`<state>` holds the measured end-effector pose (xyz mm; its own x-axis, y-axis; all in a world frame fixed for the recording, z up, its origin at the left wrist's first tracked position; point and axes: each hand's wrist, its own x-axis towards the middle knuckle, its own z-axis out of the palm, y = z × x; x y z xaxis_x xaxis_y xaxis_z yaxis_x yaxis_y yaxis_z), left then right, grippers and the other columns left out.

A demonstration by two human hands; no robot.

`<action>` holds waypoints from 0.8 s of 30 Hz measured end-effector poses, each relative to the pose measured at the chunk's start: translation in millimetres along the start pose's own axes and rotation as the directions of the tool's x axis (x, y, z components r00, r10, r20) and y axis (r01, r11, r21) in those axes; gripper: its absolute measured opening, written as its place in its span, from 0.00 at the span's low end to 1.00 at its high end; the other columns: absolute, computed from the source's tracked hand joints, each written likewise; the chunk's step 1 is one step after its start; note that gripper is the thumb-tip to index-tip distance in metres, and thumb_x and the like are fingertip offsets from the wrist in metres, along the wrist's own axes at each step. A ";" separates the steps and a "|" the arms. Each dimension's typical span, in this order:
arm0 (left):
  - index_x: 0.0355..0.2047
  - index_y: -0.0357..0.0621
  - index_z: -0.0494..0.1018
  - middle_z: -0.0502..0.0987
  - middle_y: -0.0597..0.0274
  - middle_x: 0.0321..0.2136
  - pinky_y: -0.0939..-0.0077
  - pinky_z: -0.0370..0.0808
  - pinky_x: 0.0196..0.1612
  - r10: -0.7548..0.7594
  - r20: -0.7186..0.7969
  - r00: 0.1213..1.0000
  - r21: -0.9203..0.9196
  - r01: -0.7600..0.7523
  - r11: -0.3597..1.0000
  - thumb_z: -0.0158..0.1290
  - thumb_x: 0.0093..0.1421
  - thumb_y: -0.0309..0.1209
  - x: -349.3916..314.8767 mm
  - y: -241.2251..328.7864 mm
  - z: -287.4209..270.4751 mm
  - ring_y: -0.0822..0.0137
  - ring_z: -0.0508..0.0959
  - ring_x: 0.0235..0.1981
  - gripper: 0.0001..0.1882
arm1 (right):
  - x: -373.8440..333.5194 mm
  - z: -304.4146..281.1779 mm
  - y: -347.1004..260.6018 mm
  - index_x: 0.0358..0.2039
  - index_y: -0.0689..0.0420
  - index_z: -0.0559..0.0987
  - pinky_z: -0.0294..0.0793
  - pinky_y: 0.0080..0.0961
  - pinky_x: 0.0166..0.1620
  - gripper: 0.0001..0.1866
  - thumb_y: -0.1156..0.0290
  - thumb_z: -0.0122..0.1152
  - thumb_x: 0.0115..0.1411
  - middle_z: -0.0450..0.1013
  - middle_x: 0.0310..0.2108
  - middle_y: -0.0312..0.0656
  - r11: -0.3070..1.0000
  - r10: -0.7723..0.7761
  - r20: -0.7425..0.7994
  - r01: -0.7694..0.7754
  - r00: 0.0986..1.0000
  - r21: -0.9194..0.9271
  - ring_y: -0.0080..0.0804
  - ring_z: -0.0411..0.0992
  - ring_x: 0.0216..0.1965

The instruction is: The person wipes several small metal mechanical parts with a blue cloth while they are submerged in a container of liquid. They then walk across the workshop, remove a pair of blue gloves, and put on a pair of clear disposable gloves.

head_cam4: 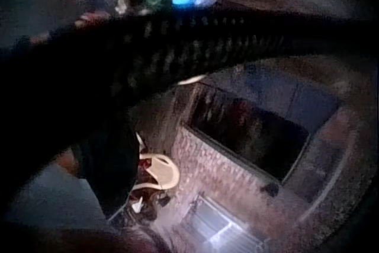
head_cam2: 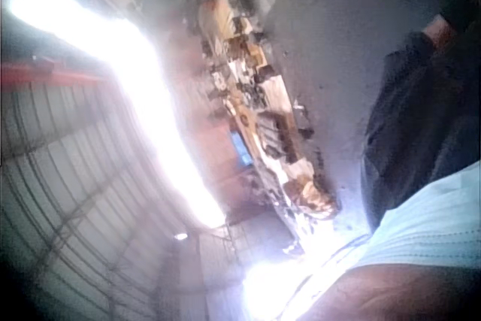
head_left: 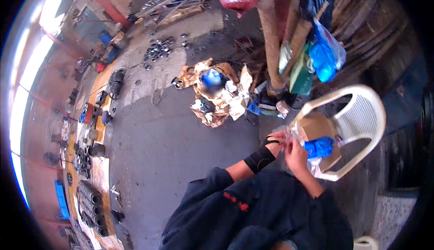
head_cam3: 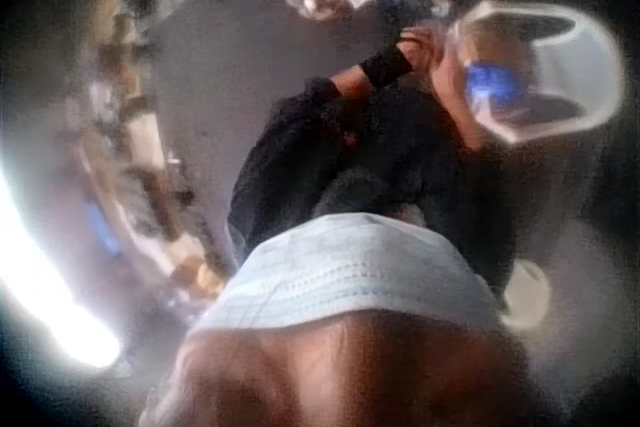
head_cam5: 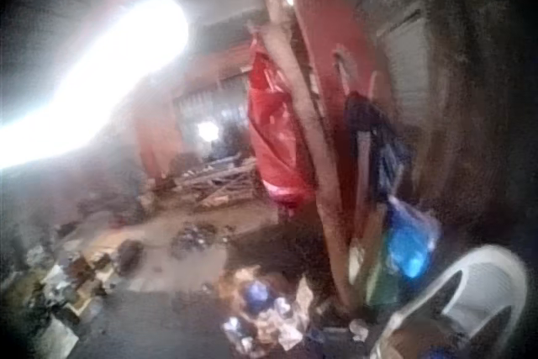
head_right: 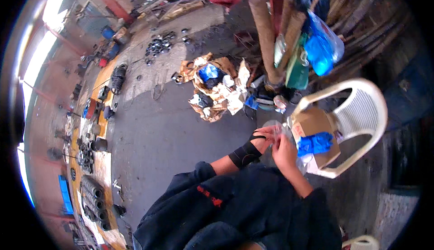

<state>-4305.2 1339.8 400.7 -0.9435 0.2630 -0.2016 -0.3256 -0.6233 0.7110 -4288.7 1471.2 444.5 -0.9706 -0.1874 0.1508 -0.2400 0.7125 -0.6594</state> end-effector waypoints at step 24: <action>0.60 0.44 0.55 0.61 0.54 0.56 0.68 0.61 0.58 0.219 0.013 0.976 0.122 -0.219 0.968 0.48 0.62 0.43 2.2 24.2 11.1 0.62 0.62 0.57 0.30 | -7.4 -30.4 -27.9 0.29 0.57 0.72 0.71 0.25 0.25 0.08 0.78 0.62 0.48 0.70 0.26 0.39 0.844 -0.442 -0.225 0.487 0.869 0.226 0.35 0.72 0.23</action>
<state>-4314.5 1333.5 424.9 -0.9910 0.1303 -0.0322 -0.1016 -0.5714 0.8144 -4275.3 1473.3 484.2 -0.7407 -0.3253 0.5879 -0.6719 0.3572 -0.6488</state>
